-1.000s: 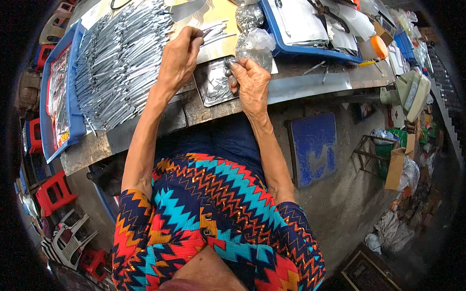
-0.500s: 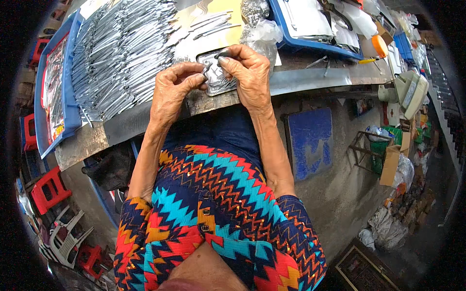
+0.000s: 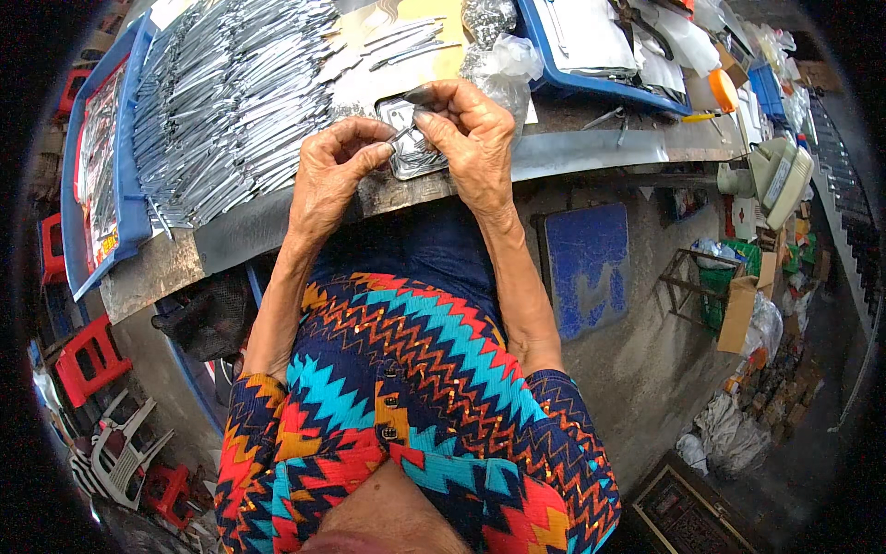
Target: The person repeatedly picks up metal strips and small fasteners from a tray, assembling them together by hand.
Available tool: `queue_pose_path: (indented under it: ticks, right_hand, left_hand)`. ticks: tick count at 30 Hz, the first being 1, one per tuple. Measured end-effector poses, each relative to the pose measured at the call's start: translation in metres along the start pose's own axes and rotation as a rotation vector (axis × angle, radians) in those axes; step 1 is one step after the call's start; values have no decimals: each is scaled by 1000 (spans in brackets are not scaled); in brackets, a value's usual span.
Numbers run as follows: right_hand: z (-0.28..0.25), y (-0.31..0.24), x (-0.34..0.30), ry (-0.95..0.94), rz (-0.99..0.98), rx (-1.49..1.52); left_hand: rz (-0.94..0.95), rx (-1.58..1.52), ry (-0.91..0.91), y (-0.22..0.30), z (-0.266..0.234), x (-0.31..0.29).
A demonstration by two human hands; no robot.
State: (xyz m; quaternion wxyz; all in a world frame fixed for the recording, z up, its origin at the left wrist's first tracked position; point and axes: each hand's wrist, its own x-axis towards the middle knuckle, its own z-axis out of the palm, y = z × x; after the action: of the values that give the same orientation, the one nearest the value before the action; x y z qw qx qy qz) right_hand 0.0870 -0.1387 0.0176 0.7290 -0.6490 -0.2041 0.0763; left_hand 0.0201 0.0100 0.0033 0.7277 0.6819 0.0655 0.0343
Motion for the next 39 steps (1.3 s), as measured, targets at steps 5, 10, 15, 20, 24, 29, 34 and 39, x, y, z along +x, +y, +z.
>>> queue_pose_path:
  ticks: [5,10,15,20,24,29,34,39]
  right_hand:
    - [-1,2,0,9,-1,9]
    - [-2,2,-1,11,-3,-7]
    - [2,1,-8,74,-97,-180]
    - [6,-1,-14,106,-178,-390]
    - [-1,2,-20,114,73,190]
    - [-17,10,-41,-24,266,441]
    - [-17,12,-56,-51,288,425]
    - [-15,7,-45,-120,265,205]
  left_hand:
    - [-1,-8,-4,1,2,0]
    - [3,2,-6,2,5,1]
    - [-15,24,1,-1,8,-1]
    - [16,58,4,-4,10,-2]
    - [25,100,-16,8,12,-9]
    - [178,266,-30,0,12,-24]
    - [307,325,-40,-7,16,-35]
    - [236,336,-42,-6,7,-33]
